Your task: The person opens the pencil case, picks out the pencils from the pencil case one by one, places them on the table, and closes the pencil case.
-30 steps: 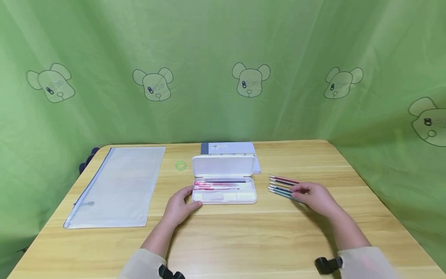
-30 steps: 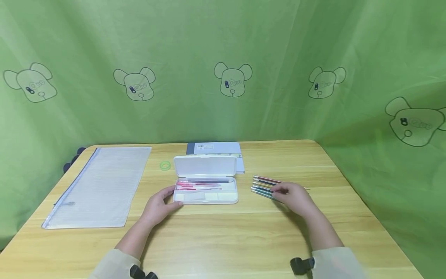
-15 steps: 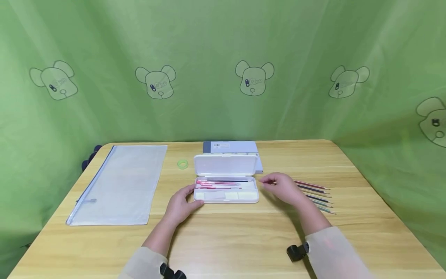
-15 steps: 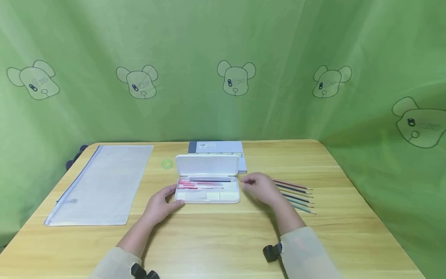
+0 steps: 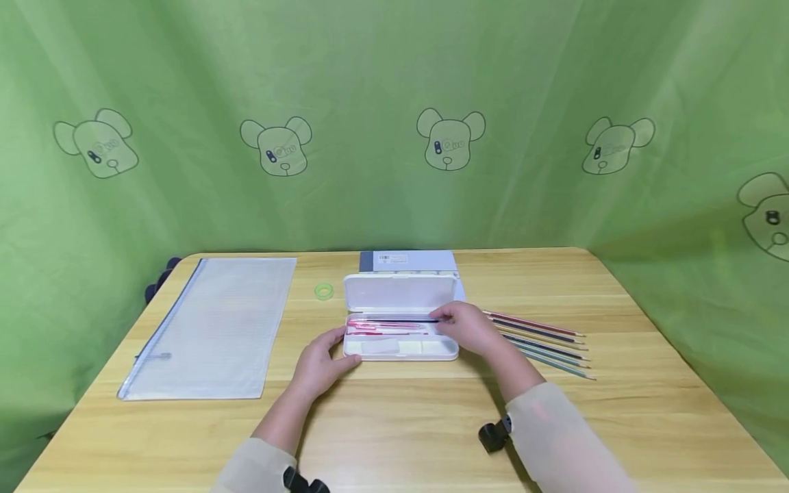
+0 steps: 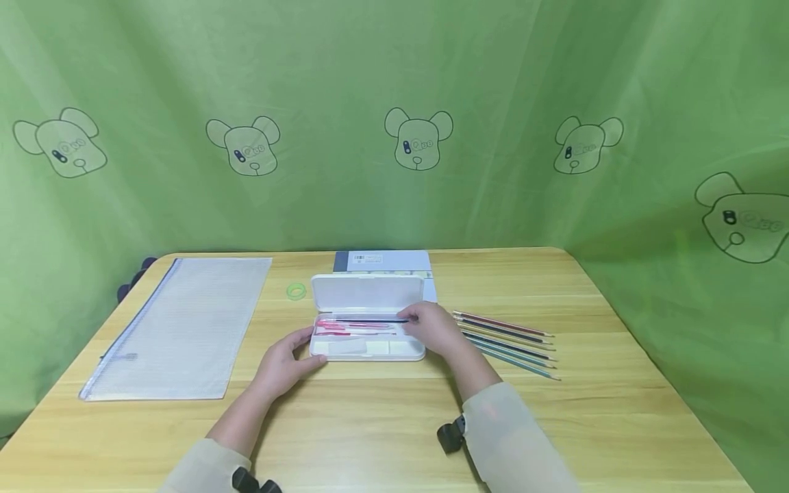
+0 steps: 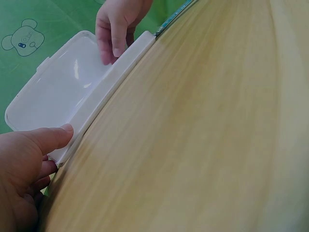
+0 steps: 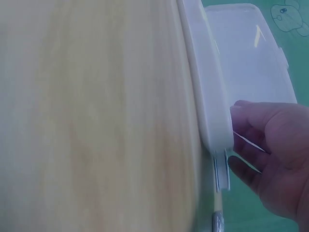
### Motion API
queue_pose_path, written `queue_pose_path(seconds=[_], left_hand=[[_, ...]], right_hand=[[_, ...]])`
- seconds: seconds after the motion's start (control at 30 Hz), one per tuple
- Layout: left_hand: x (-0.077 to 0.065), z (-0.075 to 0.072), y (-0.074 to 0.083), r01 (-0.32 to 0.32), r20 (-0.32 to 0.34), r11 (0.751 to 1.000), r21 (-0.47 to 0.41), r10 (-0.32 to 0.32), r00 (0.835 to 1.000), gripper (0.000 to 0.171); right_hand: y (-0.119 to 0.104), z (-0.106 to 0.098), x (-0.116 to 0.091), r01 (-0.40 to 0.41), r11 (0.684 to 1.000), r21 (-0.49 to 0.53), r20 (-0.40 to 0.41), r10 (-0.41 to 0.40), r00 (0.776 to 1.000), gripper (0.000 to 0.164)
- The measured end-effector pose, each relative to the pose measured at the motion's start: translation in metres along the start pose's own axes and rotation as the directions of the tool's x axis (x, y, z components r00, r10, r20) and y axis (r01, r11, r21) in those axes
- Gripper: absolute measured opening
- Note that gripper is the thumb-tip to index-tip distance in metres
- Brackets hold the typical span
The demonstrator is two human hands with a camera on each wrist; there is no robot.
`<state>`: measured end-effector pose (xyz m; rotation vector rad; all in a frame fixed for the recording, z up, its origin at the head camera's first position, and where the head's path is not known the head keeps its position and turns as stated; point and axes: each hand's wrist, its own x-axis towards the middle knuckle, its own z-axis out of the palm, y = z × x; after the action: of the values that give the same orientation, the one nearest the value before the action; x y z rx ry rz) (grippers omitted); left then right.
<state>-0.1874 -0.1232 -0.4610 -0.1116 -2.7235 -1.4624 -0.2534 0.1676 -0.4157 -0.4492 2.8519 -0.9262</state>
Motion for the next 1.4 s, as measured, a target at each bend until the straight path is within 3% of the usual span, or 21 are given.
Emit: queue_pose_path(seconds=[0.4,0.93,1.17,1.4], left_hand=[[0.0,0.001,0.0,0.006,0.0,1.0,-0.002,-0.006,1.0,0.063],[-0.001,0.0,0.0,0.01,0.003,1.0,-0.003,-0.01,1.0,0.064],[0.0,0.0,0.0,0.007,0.004,1.0,0.0,-0.007,1.0,0.064],[0.0,0.0,0.0,0.001,0.001,1.0,-0.002,-0.001,1.0,0.063]], right_hand=[[-0.009,0.008,0.007,-0.015,0.988,-0.157,0.052,0.024,0.998,0.027],[-0.02,0.013,0.014,-0.119,0.963,-0.242,0.053,0.135,0.989,0.024],[-0.018,0.014,0.015,-0.086,0.96,-0.268,0.061,0.106,0.992,0.022],[-0.013,0.013,0.013,-0.028,0.978,-0.205,0.06,0.041,0.997,0.022]])
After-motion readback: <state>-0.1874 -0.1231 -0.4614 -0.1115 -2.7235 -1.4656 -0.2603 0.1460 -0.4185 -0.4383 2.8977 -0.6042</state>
